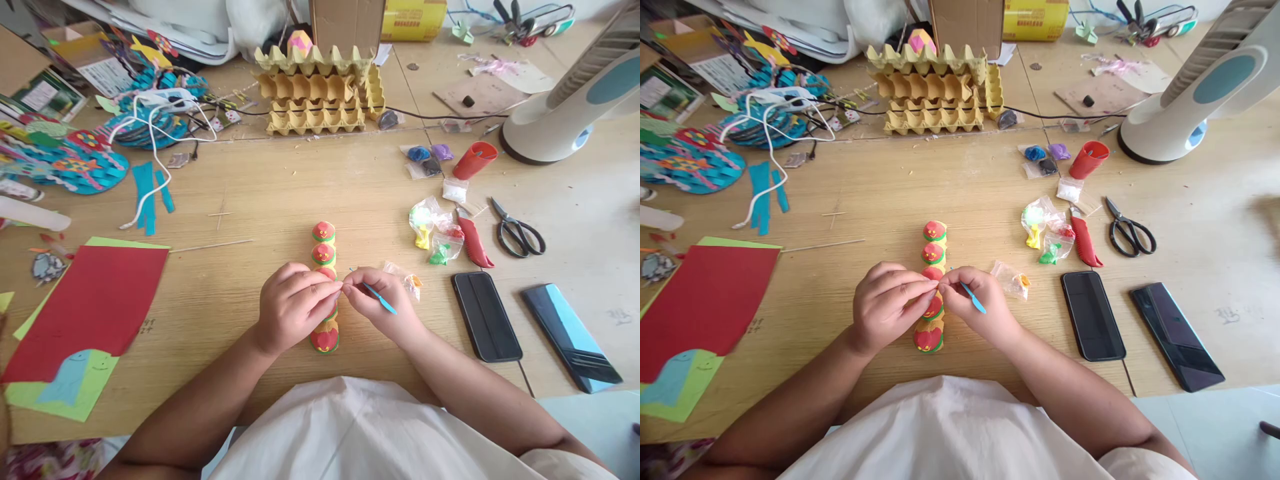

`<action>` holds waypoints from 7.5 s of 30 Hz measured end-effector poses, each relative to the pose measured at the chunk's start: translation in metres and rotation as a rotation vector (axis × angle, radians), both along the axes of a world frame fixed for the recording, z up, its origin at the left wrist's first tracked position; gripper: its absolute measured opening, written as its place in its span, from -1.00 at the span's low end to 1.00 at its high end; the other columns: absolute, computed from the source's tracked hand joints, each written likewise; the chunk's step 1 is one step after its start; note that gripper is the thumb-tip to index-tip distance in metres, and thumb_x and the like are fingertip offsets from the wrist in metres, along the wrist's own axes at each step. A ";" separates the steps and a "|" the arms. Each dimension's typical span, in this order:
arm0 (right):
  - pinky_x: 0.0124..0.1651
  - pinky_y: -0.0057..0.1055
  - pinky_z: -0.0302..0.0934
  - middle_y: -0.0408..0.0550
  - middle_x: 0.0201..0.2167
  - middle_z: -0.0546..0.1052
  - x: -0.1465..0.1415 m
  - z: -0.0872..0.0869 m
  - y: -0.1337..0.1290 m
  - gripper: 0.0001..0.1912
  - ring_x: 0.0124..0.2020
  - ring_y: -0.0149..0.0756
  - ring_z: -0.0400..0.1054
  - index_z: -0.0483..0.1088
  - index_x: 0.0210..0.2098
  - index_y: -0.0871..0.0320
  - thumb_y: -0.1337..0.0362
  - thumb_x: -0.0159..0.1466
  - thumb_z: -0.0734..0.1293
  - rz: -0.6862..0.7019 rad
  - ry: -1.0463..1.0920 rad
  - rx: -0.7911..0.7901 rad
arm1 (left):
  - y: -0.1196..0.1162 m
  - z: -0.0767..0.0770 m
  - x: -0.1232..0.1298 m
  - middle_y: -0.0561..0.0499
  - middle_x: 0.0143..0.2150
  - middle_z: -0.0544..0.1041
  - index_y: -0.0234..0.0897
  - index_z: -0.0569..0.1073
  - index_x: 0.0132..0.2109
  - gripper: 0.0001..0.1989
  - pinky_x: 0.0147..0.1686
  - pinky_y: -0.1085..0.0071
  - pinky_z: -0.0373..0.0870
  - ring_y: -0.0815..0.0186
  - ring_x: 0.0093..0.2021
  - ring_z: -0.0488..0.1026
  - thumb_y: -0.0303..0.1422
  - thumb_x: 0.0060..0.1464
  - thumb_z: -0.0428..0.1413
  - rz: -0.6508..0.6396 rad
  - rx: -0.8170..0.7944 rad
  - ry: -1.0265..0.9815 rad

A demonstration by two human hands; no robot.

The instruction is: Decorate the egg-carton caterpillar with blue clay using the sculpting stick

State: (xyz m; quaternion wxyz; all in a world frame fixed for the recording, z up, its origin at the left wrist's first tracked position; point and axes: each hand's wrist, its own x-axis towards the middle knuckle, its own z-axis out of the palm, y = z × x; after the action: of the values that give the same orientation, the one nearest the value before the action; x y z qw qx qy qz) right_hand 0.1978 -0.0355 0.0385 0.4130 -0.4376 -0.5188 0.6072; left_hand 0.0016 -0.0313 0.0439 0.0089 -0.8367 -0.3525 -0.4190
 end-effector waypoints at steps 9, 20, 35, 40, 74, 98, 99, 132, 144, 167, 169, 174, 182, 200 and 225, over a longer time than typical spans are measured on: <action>-0.30 -0.39 0.28 -0.09 -0.41 0.59 0.001 0.003 0.002 -0.80 -0.39 -0.35 0.38 0.58 -0.35 0.15 0.13 0.24 0.47 0.019 0.011 -0.096 | 0.003 0.004 -0.002 0.01 -0.23 0.69 -0.15 0.62 -0.13 -0.87 -0.18 0.32 0.48 0.28 -0.22 0.54 -0.47 0.21 0.27 -0.052 -0.158 -0.101; -0.23 -0.37 0.20 -0.12 -0.38 0.56 0.000 0.004 0.000 -0.82 -0.35 -0.36 0.33 0.57 -0.35 0.13 0.14 0.21 0.51 0.009 0.161 -0.187 | -0.002 0.001 0.003 0.02 -0.24 0.66 -0.19 0.61 -0.19 -0.90 -0.11 0.31 0.45 0.30 -0.18 0.54 -0.50 0.22 0.26 -0.081 -0.458 -0.336; -0.39 -0.33 -0.15 -0.17 -0.56 0.28 0.001 0.003 0.006 -0.72 -0.47 -0.37 0.05 0.35 -0.56 0.13 0.18 0.24 0.34 -0.032 0.443 -0.287 | -0.003 -0.005 0.003 0.01 -0.25 0.58 -0.21 0.57 -0.21 -0.88 -0.20 0.39 0.35 0.33 -0.23 0.44 -0.29 0.30 0.21 -0.077 -0.904 -0.657; -0.35 -0.37 -0.04 -0.15 -0.50 0.37 0.002 -0.002 0.004 -0.66 -0.44 -0.39 0.10 0.52 -0.43 0.15 -0.01 0.25 0.47 -0.038 0.359 -0.294 | -0.003 -0.004 0.003 0.00 -0.25 0.61 -0.21 0.59 -0.21 -0.86 -0.17 0.39 0.39 0.32 -0.23 0.49 -0.24 0.27 0.24 -0.066 -0.963 -0.732; -0.33 -0.37 -0.02 -0.19 -0.44 0.39 0.007 -0.004 0.009 -0.72 -0.42 -0.39 0.09 0.52 -0.36 0.10 0.08 0.11 0.60 -0.088 0.342 -0.263 | 0.018 0.003 -0.012 0.07 -0.44 0.25 -0.28 0.43 -0.41 -0.56 -0.55 0.51 -0.02 0.45 -0.47 0.04 -0.02 0.08 0.34 -0.315 -1.458 -1.147; -0.47 -0.41 -0.11 -0.25 -0.51 0.24 -0.011 0.004 0.062 -0.67 -0.50 -0.43 0.02 0.43 -0.35 0.09 -0.01 0.19 0.51 -0.238 0.111 -0.096 | 0.033 -0.001 -0.024 0.07 -0.40 0.36 -0.29 0.50 -0.36 -0.67 -0.57 0.59 0.07 0.48 -0.43 0.21 -0.14 0.04 0.39 -0.179 -1.325 -1.250; -0.47 -0.41 -0.11 -0.25 -0.52 0.23 -0.012 0.001 0.065 -0.67 -0.51 -0.43 0.00 0.44 -0.35 0.09 -0.01 0.19 0.51 -0.242 0.099 -0.092 | 0.033 -0.001 -0.024 0.07 -0.39 0.36 -0.30 0.50 -0.36 -0.66 -0.57 0.59 0.07 0.48 -0.43 0.21 -0.14 0.04 0.39 -0.178 -1.326 -1.251; -0.33 -0.39 0.19 -0.16 -0.51 0.46 -0.015 -0.041 0.100 -0.84 -0.47 -0.35 0.26 0.54 -0.34 0.15 0.21 0.30 0.37 -0.141 -0.347 0.325 | 0.082 -0.045 -0.022 -0.02 -0.27 0.68 -0.23 0.64 -0.26 -0.85 -0.22 0.36 0.44 0.28 -0.28 0.57 -0.31 0.27 0.21 0.226 -0.382 -0.117; -0.21 -0.33 0.29 -0.07 -0.39 0.60 -0.017 -0.047 0.101 -0.80 -0.38 -0.27 0.41 0.61 -0.26 0.13 0.20 0.32 0.36 -0.177 -0.390 0.378 | 0.093 -0.048 -0.027 -0.01 -0.28 0.68 -0.24 0.59 -0.23 -0.85 -0.22 0.35 0.44 0.28 -0.28 0.58 -0.32 0.33 0.18 0.149 -0.071 0.100; -0.16 -0.31 0.32 -0.03 -0.32 0.67 -0.018 -0.051 0.103 -0.77 -0.32 -0.22 0.48 0.66 -0.20 0.14 0.22 0.35 0.35 -0.175 -0.440 0.404 | 0.097 -0.048 -0.025 0.02 -0.34 0.60 -0.23 0.53 -0.30 -0.85 -0.24 0.34 0.42 0.27 -0.30 0.51 -0.31 0.21 0.29 0.170 -0.273 -0.046; -0.16 -0.30 0.31 -0.02 -0.32 0.67 -0.018 -0.050 0.103 -0.78 -0.31 -0.21 0.48 0.65 -0.21 0.13 0.21 0.35 0.35 -0.171 -0.443 0.390 | 0.097 -0.047 -0.026 0.03 -0.35 0.58 -0.24 0.52 -0.31 -0.83 -0.25 0.35 0.43 0.29 -0.32 0.49 -0.29 0.20 0.30 0.179 -0.317 -0.105; -0.23 -0.31 0.28 -0.07 -0.39 0.62 -0.017 -0.046 0.102 -0.79 -0.37 -0.24 0.42 0.63 -0.26 0.11 0.18 0.33 0.36 -0.172 -0.451 0.350 | 0.096 -0.047 -0.030 0.03 -0.31 0.60 -0.24 0.53 -0.28 -0.86 -0.23 0.37 0.46 0.31 -0.30 0.50 -0.30 0.24 0.25 0.230 -0.388 -0.206; -0.25 -0.33 0.24 -0.11 -0.48 0.51 -0.016 -0.043 0.100 -0.76 -0.42 -0.28 0.34 0.54 -0.36 0.13 0.15 0.36 0.34 -0.182 -0.463 0.392 | 0.095 -0.044 -0.032 -0.02 -0.21 0.66 -0.25 0.59 -0.16 -0.90 -0.21 0.37 0.49 0.30 -0.23 0.56 -0.36 0.22 0.20 0.223 -0.539 -0.228; -0.33 -0.37 0.16 -0.17 -0.50 0.47 -0.013 -0.043 0.095 -0.81 -0.46 -0.32 0.30 0.42 -0.35 0.10 0.18 0.36 0.28 -0.098 -0.562 0.392 | 0.084 -0.042 -0.026 -0.07 -0.14 0.70 -0.26 0.63 -0.11 -0.77 -0.25 0.33 0.49 0.20 -0.22 0.61 -0.29 0.15 0.15 0.211 -1.138 -0.389; -0.43 -0.44 0.16 -0.15 -0.42 0.42 -0.017 -0.023 0.082 -0.69 -0.42 -0.36 0.25 0.41 -0.30 0.09 -0.03 0.31 0.38 -0.149 -0.208 0.169 | 0.064 -0.029 -0.007 -0.02 -0.06 0.65 -0.12 0.60 -0.01 -0.60 -0.29 0.32 0.52 0.22 -0.18 0.57 -0.02 0.10 0.32 -0.162 -1.553 -1.244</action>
State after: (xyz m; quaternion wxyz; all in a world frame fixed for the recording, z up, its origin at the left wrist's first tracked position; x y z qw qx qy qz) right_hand 0.1810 0.0465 0.0154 0.4364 -0.4991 -0.5740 0.4806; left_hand -0.0055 0.0330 0.0152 -0.7553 -0.2636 -0.4126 -0.4356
